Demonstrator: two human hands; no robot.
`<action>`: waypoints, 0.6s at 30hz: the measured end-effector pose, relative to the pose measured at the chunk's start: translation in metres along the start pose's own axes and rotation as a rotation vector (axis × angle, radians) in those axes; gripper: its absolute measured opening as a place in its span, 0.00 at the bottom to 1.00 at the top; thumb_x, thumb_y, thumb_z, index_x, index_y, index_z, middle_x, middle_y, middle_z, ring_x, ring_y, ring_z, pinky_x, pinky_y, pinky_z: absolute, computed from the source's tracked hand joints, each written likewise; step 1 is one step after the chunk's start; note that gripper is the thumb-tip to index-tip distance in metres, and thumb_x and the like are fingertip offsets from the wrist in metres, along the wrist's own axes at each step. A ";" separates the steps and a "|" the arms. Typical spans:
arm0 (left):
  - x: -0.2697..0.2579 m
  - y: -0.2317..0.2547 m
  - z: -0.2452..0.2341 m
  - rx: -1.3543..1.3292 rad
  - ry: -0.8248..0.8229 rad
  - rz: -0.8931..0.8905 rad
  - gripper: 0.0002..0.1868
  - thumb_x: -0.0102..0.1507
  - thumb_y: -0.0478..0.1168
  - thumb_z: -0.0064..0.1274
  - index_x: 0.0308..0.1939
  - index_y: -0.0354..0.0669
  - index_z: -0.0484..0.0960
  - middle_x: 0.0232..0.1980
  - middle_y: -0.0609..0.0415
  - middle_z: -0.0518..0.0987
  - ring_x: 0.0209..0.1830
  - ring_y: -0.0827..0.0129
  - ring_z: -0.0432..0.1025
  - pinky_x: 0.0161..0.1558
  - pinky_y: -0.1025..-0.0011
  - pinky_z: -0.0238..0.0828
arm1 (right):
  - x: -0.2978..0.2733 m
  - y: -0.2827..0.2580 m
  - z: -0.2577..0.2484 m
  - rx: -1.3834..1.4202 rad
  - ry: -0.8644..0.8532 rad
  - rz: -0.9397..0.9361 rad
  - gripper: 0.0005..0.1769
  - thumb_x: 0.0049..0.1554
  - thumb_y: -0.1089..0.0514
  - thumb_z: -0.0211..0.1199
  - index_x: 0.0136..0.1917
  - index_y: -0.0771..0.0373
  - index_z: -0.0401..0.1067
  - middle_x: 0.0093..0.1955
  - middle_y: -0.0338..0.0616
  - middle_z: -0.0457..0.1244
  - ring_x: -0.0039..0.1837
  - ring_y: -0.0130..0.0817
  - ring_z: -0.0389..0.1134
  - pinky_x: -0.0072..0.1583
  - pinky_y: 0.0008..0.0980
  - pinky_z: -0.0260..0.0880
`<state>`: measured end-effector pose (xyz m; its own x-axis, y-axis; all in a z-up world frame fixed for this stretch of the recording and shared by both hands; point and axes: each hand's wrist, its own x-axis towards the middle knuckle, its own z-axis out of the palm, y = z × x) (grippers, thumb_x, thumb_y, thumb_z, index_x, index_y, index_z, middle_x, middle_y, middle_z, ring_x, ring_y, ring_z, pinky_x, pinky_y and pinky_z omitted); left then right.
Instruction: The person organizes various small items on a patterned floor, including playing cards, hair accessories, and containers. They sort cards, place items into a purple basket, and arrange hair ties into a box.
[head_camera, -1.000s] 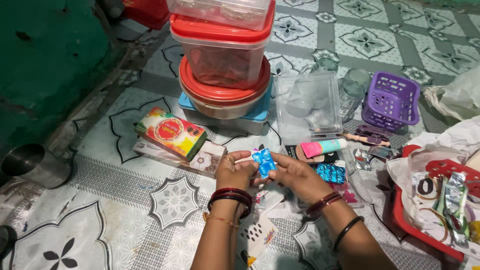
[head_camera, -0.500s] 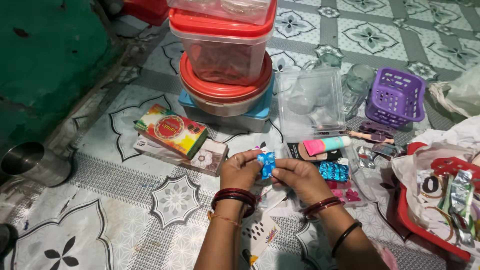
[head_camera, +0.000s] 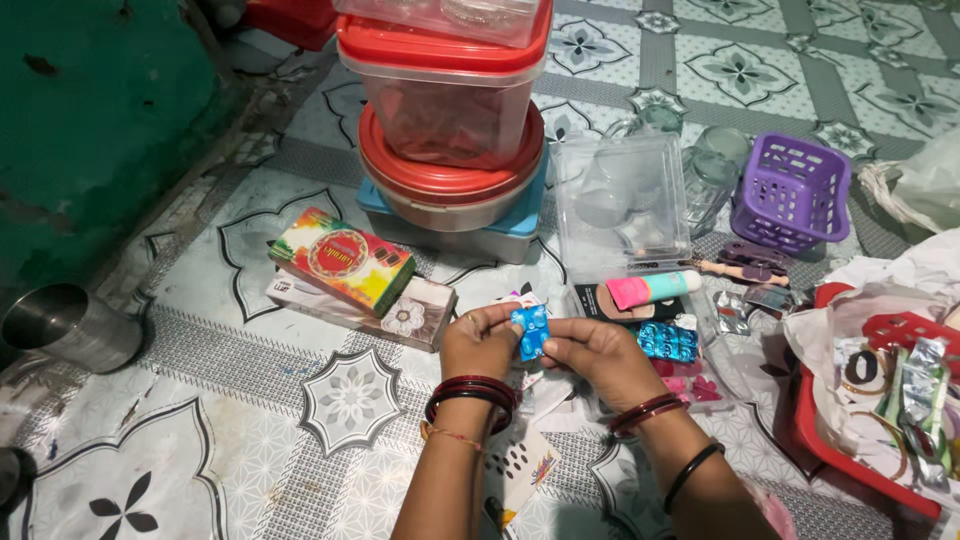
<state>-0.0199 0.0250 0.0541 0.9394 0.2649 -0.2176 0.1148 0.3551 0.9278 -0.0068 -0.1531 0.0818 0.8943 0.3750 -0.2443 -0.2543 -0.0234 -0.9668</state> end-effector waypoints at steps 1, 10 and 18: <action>0.000 0.001 -0.001 0.009 0.003 -0.008 0.14 0.59 0.26 0.56 0.49 0.29 0.85 0.41 0.48 0.86 0.32 0.75 0.77 0.35 0.78 0.75 | 0.001 0.000 0.000 0.009 -0.005 0.000 0.19 0.57 0.60 0.65 0.61 0.70 0.77 0.49 0.41 0.72 0.47 0.24 0.71 0.53 0.25 0.72; -0.008 0.010 0.001 -0.029 0.004 -0.058 0.18 0.61 0.24 0.53 0.55 0.36 0.85 0.41 0.52 0.84 0.31 0.78 0.74 0.32 0.79 0.73 | 0.001 0.002 -0.001 -0.037 -0.038 -0.034 0.22 0.57 0.62 0.65 0.64 0.70 0.75 0.54 0.41 0.72 0.51 0.23 0.71 0.56 0.24 0.72; -0.013 0.019 0.004 -0.009 -0.018 -0.069 0.23 0.60 0.20 0.46 0.57 0.36 0.83 0.44 0.50 0.86 0.33 0.77 0.76 0.33 0.78 0.74 | 0.001 0.002 0.004 -0.028 -0.040 -0.076 0.21 0.57 0.64 0.64 0.64 0.71 0.75 0.55 0.41 0.72 0.52 0.23 0.71 0.57 0.24 0.72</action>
<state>-0.0289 0.0248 0.0757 0.9351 0.2231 -0.2755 0.1767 0.3804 0.9078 -0.0076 -0.1492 0.0798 0.8951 0.4133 -0.1674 -0.1751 -0.0194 -0.9844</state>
